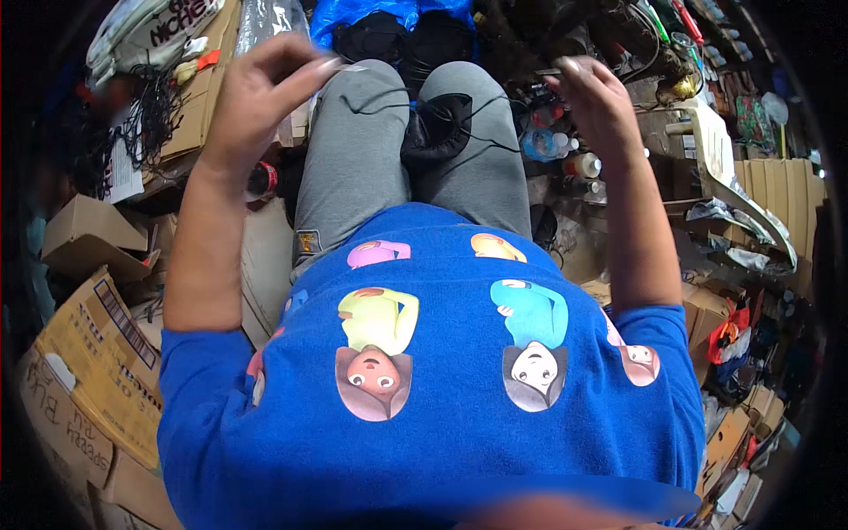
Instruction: Insert and thread a shoelace through the eyelets of a black shoe.
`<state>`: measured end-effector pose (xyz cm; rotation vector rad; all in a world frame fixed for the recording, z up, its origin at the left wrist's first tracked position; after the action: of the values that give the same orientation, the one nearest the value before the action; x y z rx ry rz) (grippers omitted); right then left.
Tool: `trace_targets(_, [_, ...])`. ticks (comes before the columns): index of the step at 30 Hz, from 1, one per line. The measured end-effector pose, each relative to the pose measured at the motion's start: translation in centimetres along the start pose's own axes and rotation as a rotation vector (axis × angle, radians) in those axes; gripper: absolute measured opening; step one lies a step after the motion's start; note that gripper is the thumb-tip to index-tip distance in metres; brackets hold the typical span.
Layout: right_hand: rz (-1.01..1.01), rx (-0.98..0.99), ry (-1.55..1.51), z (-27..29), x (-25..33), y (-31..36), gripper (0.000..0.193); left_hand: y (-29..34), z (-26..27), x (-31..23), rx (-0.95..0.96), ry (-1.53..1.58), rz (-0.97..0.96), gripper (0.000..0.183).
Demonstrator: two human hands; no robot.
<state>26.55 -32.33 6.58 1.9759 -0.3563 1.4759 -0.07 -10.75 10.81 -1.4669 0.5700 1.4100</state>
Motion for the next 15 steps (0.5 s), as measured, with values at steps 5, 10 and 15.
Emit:
trace_targets(5, [0.023, 0.695, -0.406, -10.7, 0.6, 0.8, 0.030, -0.9, -10.5, -2.7, 0.395, 0.592, -0.105, 0.015])
trace_targets(10, [0.234, 0.414, 1.044, -7.1, -2.4, 4.5, 0.022, 2.3, -5.9, 0.9, 0.479, -0.471, -0.239, 0.011])
trace_targets(15, [-0.024, -0.121, 0.990, 10.7, -6.8, 5.3, 0.029, 2.4, 14.9, -0.4, 0.131, -1.153, -0.222, 0.018])
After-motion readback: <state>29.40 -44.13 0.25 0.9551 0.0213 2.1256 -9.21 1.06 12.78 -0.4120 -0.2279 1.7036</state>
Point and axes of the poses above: each hand's wrist, its own y-axis away from the middle knuckle, its own z-axis out of the back of the hand, x = y × z, the point moved 5 cm from there along -y, towards the middle knuckle, and after that the axes turned 11 degrees about -z, right-handed, at the moved point
